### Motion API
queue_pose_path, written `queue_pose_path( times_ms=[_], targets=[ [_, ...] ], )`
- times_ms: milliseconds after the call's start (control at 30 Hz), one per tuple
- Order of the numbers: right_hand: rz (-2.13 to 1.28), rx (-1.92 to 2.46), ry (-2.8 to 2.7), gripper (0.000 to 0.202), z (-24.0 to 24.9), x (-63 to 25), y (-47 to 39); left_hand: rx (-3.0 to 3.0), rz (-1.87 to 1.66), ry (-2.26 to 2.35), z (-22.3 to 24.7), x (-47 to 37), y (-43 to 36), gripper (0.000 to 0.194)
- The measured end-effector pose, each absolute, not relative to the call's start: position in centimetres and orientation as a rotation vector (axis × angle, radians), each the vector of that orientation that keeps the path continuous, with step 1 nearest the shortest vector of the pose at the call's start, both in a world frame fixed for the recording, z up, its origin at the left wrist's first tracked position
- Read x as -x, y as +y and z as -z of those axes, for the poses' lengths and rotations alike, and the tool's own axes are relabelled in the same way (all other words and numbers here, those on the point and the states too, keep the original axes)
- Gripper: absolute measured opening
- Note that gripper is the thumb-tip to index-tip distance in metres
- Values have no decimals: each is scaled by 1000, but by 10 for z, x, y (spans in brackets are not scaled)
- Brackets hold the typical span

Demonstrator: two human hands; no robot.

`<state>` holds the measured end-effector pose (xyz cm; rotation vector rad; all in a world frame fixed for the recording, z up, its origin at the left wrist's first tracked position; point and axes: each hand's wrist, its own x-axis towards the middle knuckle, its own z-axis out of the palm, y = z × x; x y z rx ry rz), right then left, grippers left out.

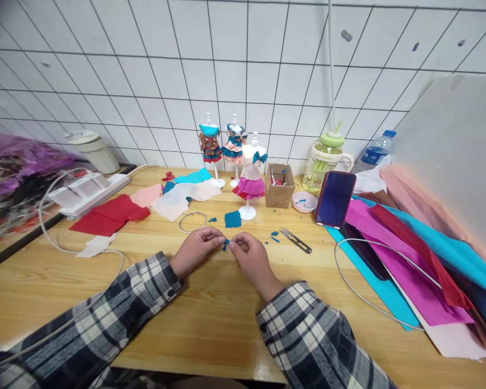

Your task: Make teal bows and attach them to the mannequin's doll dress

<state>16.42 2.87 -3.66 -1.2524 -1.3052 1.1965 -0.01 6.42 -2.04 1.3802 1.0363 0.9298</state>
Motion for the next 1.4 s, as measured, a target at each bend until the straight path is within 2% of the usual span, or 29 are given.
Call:
queue_pose_path(
  times_ms=[233,400,900,1100,1267,1400],
  targets=[
    [-1318,1185,-1262,32,34,-162,25,-1473,-883,1027,21,1,64,26],
    [-1190,1263,-1296,24,34,-163,28,-1532,-858,1059,18,0,62,26],
    [-1310,1275,-1083,32,32,-169,31,-1458,-895,994,17,-1,59,31],
    [-1214,1283,-1206,30,33,-172,30,-1741,-716,1181,19,0,58,27],
    [-1277,1278,-1224,45,27,-169,27,-1685,-777,1118,21,0,59,26],
    [-1307,1367,-1267,32,28,-168,26,-1647,-813,1093,19,0,59,26]
  ],
)
